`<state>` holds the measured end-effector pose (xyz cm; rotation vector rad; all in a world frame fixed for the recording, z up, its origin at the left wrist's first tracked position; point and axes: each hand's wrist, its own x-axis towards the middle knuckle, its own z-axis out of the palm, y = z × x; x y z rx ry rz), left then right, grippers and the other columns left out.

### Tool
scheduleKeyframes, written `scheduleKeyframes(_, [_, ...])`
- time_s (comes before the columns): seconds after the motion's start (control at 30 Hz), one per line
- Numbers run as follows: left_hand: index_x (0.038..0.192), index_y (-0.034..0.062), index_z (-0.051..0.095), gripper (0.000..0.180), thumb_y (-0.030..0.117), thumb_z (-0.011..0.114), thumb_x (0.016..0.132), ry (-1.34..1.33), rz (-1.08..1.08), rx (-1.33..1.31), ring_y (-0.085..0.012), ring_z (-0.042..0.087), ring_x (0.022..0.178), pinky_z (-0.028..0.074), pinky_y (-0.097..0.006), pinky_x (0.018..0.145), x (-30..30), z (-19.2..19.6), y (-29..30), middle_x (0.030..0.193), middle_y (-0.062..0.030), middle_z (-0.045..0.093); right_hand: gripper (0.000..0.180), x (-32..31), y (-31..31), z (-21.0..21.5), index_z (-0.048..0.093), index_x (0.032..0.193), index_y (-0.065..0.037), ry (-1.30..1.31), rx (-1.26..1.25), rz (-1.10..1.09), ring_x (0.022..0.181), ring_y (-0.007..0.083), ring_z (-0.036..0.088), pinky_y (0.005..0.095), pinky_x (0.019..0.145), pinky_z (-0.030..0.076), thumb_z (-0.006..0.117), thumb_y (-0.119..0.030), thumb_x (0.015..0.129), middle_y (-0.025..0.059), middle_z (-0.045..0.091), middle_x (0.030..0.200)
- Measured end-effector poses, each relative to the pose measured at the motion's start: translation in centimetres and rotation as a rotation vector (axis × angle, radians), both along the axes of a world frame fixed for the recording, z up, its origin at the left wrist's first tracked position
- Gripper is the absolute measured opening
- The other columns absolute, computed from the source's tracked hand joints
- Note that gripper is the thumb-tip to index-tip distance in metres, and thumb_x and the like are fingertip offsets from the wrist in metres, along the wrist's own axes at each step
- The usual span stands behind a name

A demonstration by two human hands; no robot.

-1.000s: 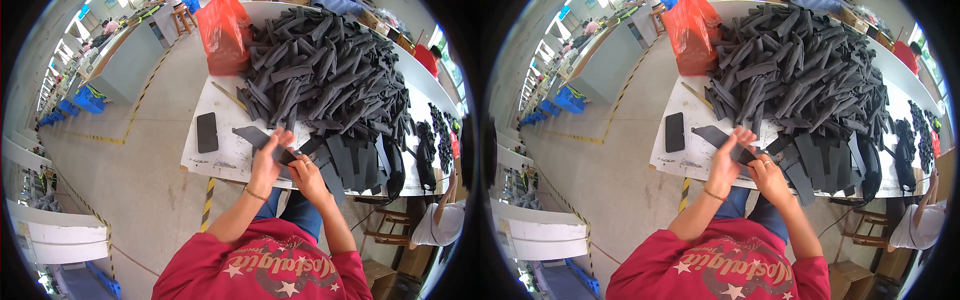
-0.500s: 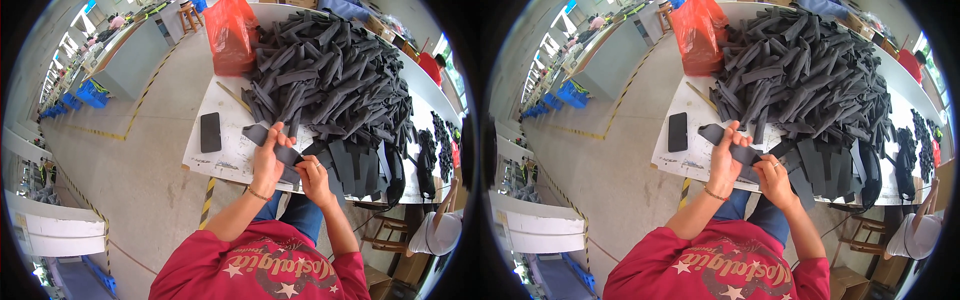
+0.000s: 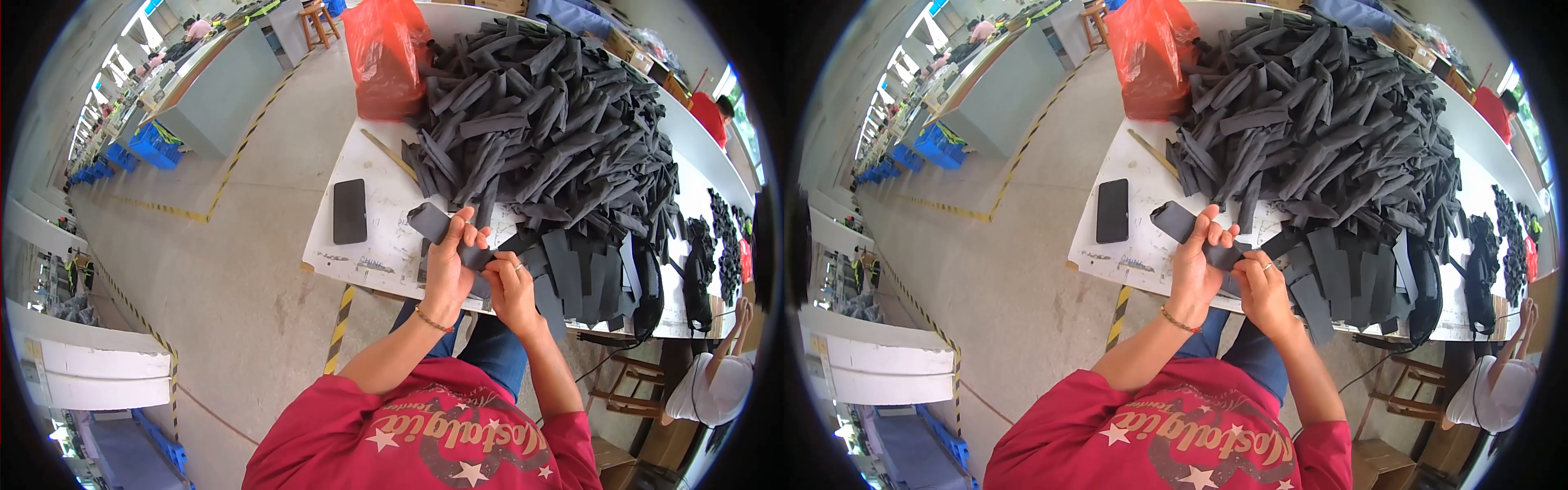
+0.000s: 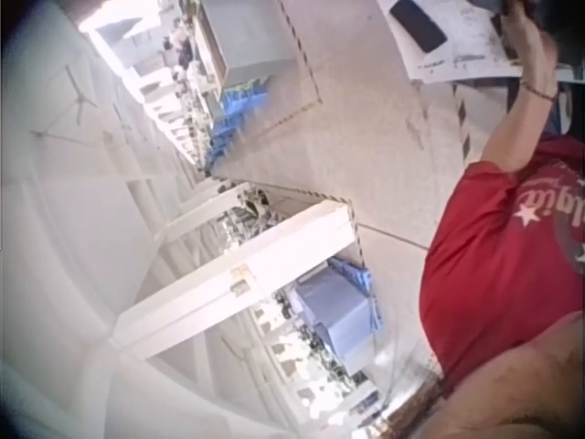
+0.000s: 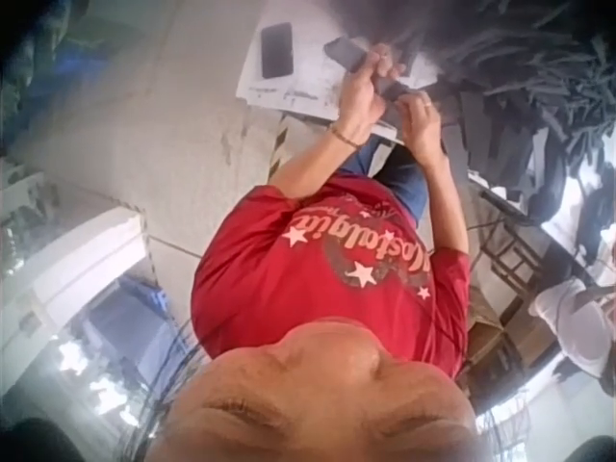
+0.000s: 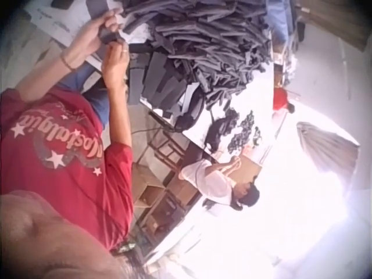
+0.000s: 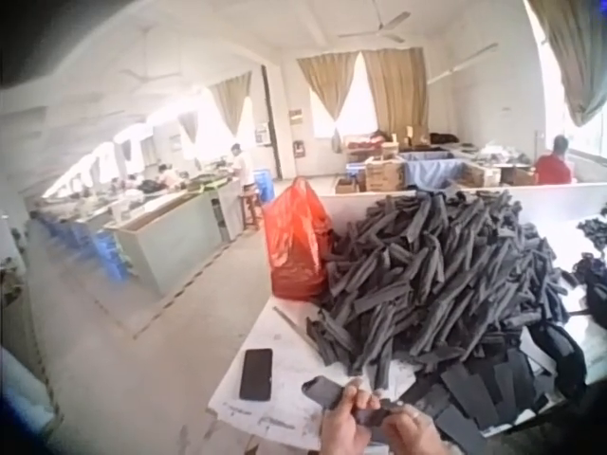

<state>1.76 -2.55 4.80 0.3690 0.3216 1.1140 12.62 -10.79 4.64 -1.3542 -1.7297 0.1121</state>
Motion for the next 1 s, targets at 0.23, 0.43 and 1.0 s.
scheduleKeyframes(0.23, [0.113,-0.0015,0.058,0.032,0.027,0.056,0.098,0.024,-0.014,-0.096,-0.0150,0.052,0.067,0.047,-0.036,0.092,-0.1,-0.3,0.8,0.070,0.0005,0.049,0.020,-0.2,-1.0,0.4,0.058,0.094,0.000,0.016,-0.124,-0.039,0.078,0.0366,0.061,0.0397,0.067,0.052,0.068,0.004,0.078,0.0180,0.059,0.097])
scheduleKeyframes(0.43, [0.109,-0.0057,0.062,0.034,0.026,0.054,0.099,0.391,-0.226,0.444,-0.0145,0.057,0.066,0.050,-0.031,0.074,-3.2,1.8,2.2,0.069,-0.0024,0.056,0.023,1.1,-2.0,5.6,0.064,0.096,-0.002,0.177,-0.050,-0.213,0.075,0.0189,0.059,0.0331,0.066,0.050,0.072,0.004,0.076,0.0108,0.058,0.093])
scheduleKeyframes(1.0, [0.106,-0.0011,0.067,0.028,0.022,0.053,0.098,0.866,-0.687,0.632,-0.0109,0.056,0.060,0.047,-0.026,0.061,-7.4,-0.2,4.0,0.067,-0.0024,0.059,0.013,8.5,2.7,10.7,0.058,0.086,-0.002,-0.415,-0.016,0.029,0.079,0.0295,0.059,0.0344,0.070,0.051,0.061,0.002,0.074,0.0093,0.055,0.084])
